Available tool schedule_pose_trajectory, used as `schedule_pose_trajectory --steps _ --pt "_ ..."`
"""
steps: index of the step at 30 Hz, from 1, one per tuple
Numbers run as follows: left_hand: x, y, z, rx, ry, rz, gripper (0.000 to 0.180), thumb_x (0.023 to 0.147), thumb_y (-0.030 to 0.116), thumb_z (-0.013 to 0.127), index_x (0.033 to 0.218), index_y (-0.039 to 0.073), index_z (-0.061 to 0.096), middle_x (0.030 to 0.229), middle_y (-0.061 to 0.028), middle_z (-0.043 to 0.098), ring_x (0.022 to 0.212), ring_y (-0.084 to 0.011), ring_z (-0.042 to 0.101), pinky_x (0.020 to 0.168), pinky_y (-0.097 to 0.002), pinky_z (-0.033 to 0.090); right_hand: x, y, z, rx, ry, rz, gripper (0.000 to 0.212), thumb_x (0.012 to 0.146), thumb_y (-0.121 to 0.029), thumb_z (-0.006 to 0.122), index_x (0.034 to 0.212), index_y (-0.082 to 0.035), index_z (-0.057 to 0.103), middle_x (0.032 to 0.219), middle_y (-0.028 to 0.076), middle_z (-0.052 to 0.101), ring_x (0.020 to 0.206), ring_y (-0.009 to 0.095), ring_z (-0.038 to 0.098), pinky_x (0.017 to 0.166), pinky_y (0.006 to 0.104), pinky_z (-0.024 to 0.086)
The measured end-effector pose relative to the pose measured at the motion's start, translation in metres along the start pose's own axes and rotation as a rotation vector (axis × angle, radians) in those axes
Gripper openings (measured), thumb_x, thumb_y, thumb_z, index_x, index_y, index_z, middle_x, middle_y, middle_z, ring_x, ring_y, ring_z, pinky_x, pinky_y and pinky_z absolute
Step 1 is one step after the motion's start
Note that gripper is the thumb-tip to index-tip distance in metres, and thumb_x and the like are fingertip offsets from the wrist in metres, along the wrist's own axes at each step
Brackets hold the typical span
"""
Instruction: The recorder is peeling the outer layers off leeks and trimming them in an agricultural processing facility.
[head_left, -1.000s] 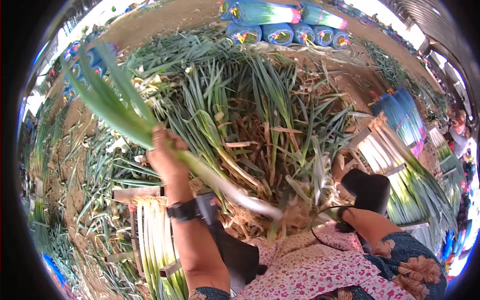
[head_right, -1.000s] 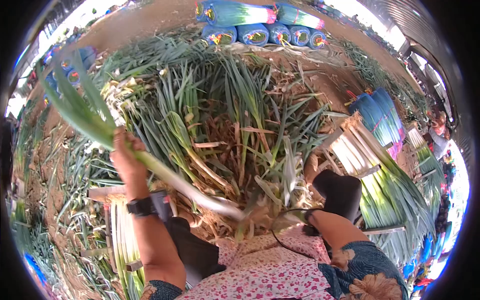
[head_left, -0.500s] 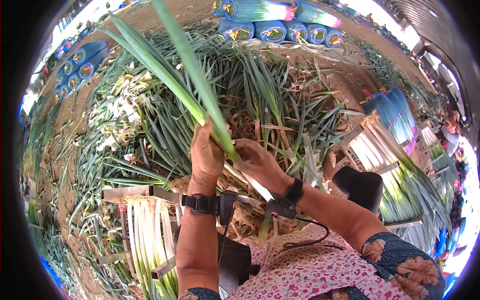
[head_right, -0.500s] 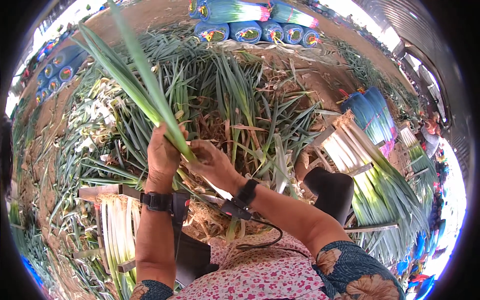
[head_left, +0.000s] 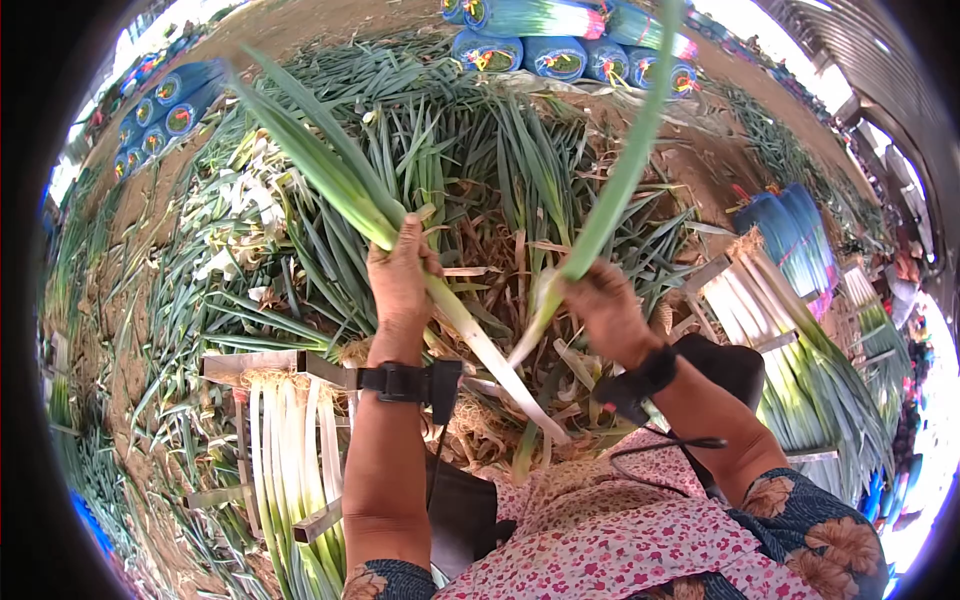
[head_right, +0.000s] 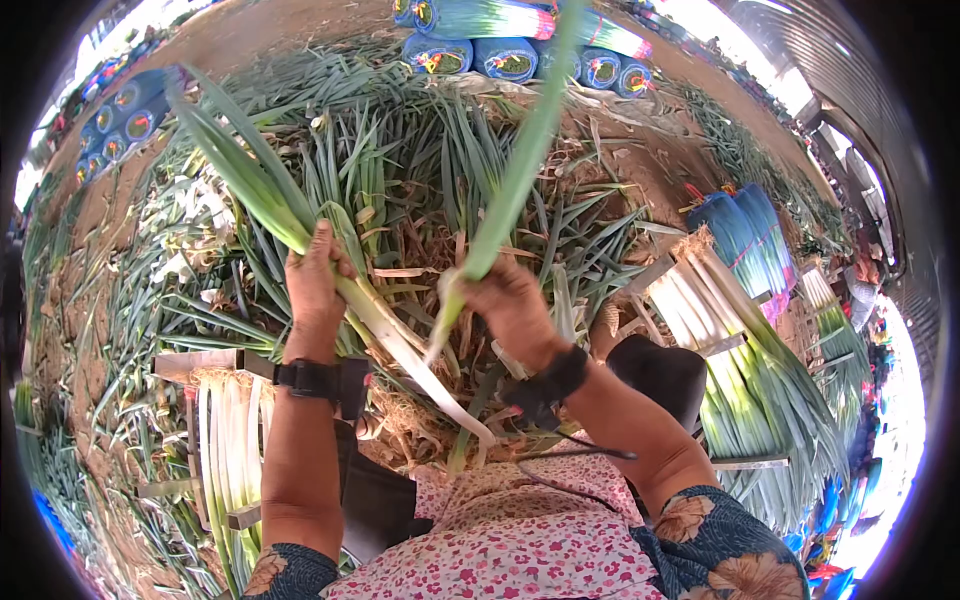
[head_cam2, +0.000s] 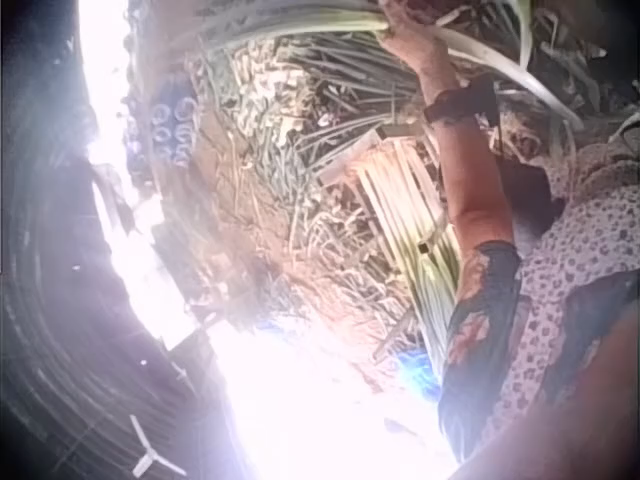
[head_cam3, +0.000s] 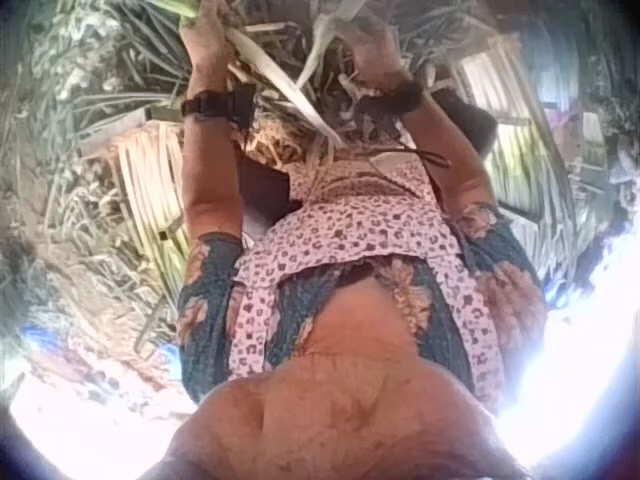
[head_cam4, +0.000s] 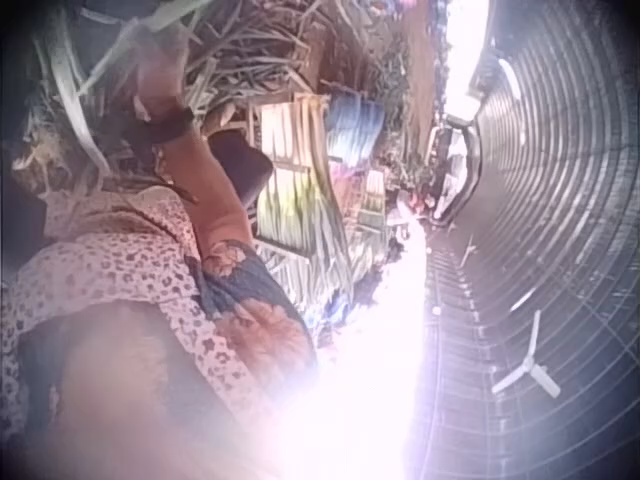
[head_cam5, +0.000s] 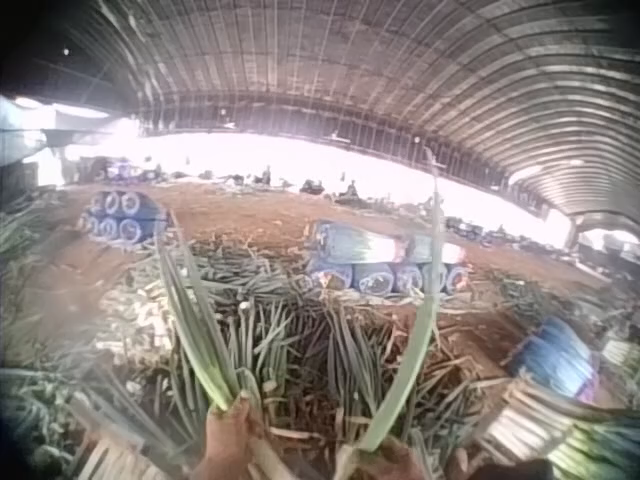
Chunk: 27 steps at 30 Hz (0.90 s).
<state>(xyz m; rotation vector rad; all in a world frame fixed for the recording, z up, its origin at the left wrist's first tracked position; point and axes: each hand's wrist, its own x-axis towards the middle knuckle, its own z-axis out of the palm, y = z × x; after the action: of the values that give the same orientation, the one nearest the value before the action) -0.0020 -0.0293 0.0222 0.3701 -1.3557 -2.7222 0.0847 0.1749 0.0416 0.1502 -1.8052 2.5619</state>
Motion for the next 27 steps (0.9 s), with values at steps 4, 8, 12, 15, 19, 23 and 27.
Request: schedule_pose_trajectory --steps 4,8,12,15,19,23,27 --pt "-0.007 0.013 -0.002 -0.071 -0.14 -0.031 0.024 0.086 0.03 0.063 0.084 0.009 0.051 0.06 0.0011 0.044 0.045 -0.0108 0.04 0.043 -0.026 0.035 0.037 -0.013 -0.099 -0.243 0.603 0.074 0.025 0.086 -0.009 0.056 0.111 -0.007 0.056 0.091 0.008 0.059 0.082 0.019 0.058 0.074 0.0321 0.051" --pt "-0.01 0.013 0.014 0.011 -0.153 -0.073 0.039 0.086 0.045 0.057 0.089 0.007 0.053 0.064 -0.0006 0.044 0.047 -0.0114 0.037 0.045 -0.0249 0.033 0.023 0.031 -0.189 -1.526 0.22 -0.172 0.028 0.08 -0.003 0.055 0.107 -0.009 0.058 0.086 0.01 0.056 0.082 0.023 0.056 0.07 0.0314 0.05" --pt "-0.012 0.007 0.012 -0.194 -0.269 -0.086 0.046 0.088 0.05 0.048 0.092 0.005 0.053 0.067 -0.0026 0.044 0.051 -0.0136 0.038 0.049 -0.0275 0.035 -0.029 0.082 -0.048 -0.547 -0.161 -0.113 0.028 0.076 -0.001 0.061 0.103 -0.008 0.056 0.088 0.01 0.058 0.092 0.021 0.057 0.077 0.0322 0.05" --pt "-0.013 -0.002 0.019 -0.232 -0.248 -0.037 0.045 0.09 0.048 0.046 0.1 0.005 0.049 0.072 -0.0042 0.047 0.058 -0.0155 0.044 0.055 -0.0293 0.039 -0.051 0.075 0.022 -0.284 -0.044 0.221 0.035 0.086 -0.004 0.057 0.118 -0.005 0.044 0.101 0.005 0.057 0.094 0.012 0.055 0.08 0.0255 0.048" --pt "-0.026 -0.005 0.028 -0.194 -0.318 -0.112 0.038 0.091 0.04 0.05 0.106 0.006 0.047 0.079 -0.0066 0.052 0.067 -0.0179 0.052 0.062 -0.0319 0.045 -0.041 0.072 0.016 -0.198 0.027 0.199 0.027 0.086 -0.006 0.061 0.11 -0.003 0.048 0.095 0.0 0.056 0.086 0.005 0.052 0.077 0.0206 0.045" --pt "-0.023 -0.017 0.019 -0.112 -0.403 -0.18 0.023 0.089 0.029 0.057 0.1 0.009 0.053 0.073 -0.0038 0.054 0.06 -0.0155 0.054 0.057 -0.0299 0.047 -0.032 0.063 0.004 -0.415 0.006 0.124 0.019 0.086 -0.006 0.06 0.104 -0.003 0.052 0.088 -0.001 0.058 0.082 0.006 0.054 0.075 0.0215 0.045" --pt "-0.018 -0.018 0.02 -0.14 -0.367 -0.085 0.021 0.087 0.025 0.061 0.101 0.011 0.054 0.069 -0.0005 0.05 0.053 -0.0115 0.048 0.05 -0.0263 0.044 -0.036 0.047 0.007 -0.762 0.0 0.085 0.018 0.083 -0.006 0.064 0.097 -0.002 0.054 0.082 0.0 0.058 0.078 0.006 0.053 0.071 0.0221 0.045"
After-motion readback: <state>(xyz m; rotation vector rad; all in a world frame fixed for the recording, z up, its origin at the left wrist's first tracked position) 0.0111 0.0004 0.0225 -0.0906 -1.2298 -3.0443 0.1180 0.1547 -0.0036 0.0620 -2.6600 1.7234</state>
